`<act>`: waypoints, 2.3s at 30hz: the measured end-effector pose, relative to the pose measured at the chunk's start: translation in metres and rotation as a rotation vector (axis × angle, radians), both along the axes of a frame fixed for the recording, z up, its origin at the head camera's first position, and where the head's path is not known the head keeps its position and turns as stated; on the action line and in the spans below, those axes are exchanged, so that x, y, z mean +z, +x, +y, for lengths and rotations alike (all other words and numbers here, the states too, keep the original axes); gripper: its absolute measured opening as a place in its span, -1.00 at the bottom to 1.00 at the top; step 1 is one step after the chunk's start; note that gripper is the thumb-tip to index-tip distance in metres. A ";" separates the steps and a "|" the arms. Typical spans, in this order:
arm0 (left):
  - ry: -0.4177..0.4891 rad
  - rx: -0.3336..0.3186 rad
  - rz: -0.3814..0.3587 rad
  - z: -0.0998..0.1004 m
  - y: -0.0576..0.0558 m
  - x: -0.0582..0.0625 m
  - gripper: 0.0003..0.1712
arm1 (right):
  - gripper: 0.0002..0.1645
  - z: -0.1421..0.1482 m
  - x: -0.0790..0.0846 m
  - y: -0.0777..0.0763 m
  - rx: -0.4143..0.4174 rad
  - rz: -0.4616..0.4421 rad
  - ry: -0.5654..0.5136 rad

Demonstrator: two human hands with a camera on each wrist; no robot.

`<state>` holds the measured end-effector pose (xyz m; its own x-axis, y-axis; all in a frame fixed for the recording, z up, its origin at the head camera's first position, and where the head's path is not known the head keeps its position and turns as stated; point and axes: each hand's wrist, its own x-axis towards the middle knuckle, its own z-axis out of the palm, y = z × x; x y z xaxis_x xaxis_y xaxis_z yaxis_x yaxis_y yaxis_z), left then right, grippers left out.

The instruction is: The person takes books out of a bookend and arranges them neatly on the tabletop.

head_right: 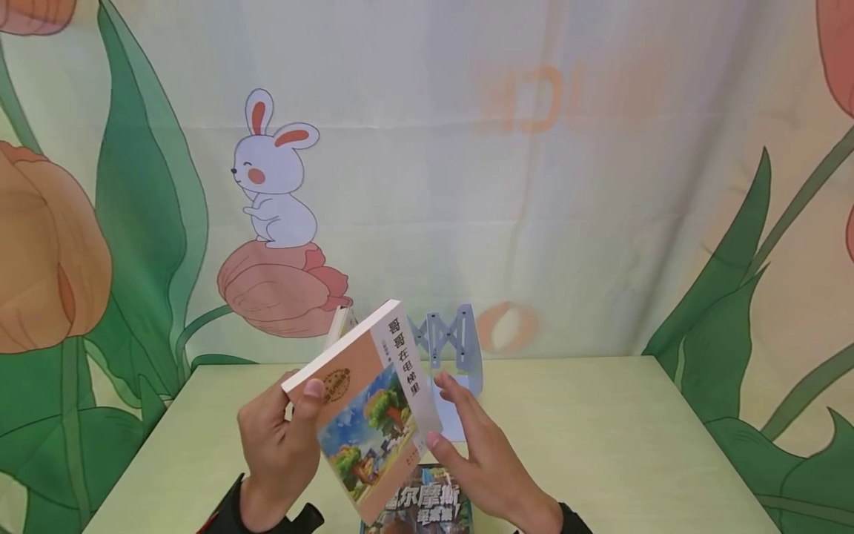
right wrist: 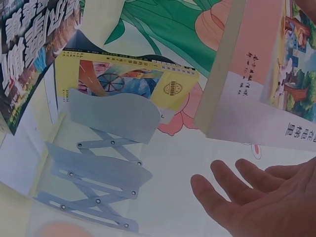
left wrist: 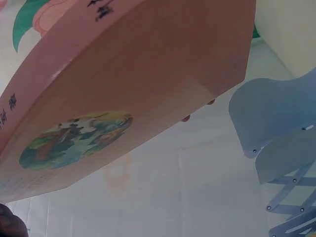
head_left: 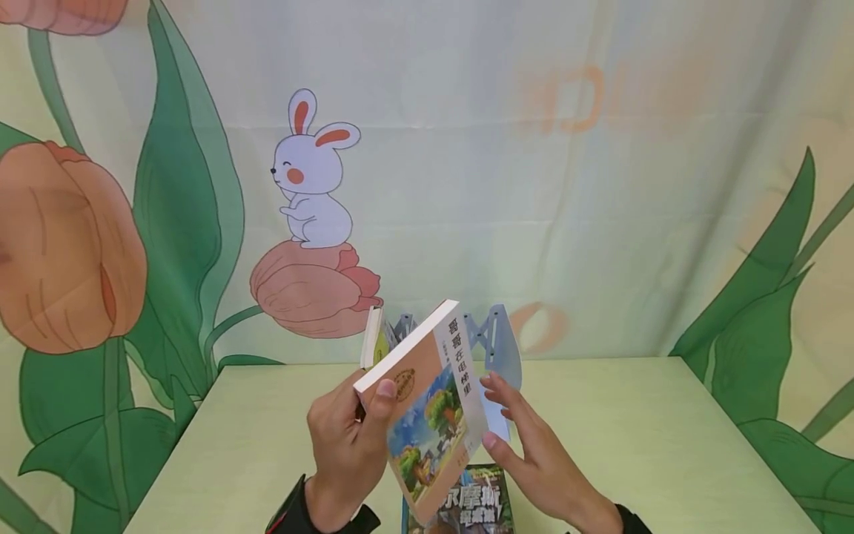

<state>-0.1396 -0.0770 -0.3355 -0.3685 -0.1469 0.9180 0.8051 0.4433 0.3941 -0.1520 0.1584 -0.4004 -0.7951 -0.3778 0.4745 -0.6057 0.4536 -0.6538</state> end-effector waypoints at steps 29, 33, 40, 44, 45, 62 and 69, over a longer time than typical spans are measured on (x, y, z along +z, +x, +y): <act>0.157 -0.111 -0.274 0.005 -0.001 -0.019 -0.76 | -0.44 0.005 -0.013 -0.007 0.251 -0.393 -0.130; 0.179 -0.141 -0.299 0.005 -0.001 -0.022 -0.76 | -0.54 0.005 -0.014 -0.007 0.226 -0.363 -0.133; 0.258 -0.187 -0.440 0.004 -0.002 -0.024 -0.74 | -0.66 0.006 -0.012 -0.003 0.216 -0.376 -0.174; 0.280 -0.196 -0.529 0.005 -0.003 -0.026 -0.71 | -0.67 0.006 -0.011 -0.001 0.234 -0.376 -0.202; 0.286 -0.200 -0.549 0.005 -0.003 -0.026 -0.70 | -0.66 0.007 -0.011 -0.001 0.234 -0.368 -0.206; 0.317 -0.219 -0.678 0.005 -0.008 -0.037 -0.67 | -0.76 0.007 -0.020 0.006 0.167 -0.239 -0.283; 0.278 -0.239 -0.660 0.003 -0.009 -0.040 -0.70 | -0.74 0.004 -0.023 0.008 0.150 -0.109 -0.308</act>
<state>-0.1489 -0.0742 -0.3751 -0.8801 -0.1880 0.4360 0.4246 0.0995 0.8999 -0.1444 0.1626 -0.4232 -0.7937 -0.3468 0.4997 -0.5697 0.1361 -0.8105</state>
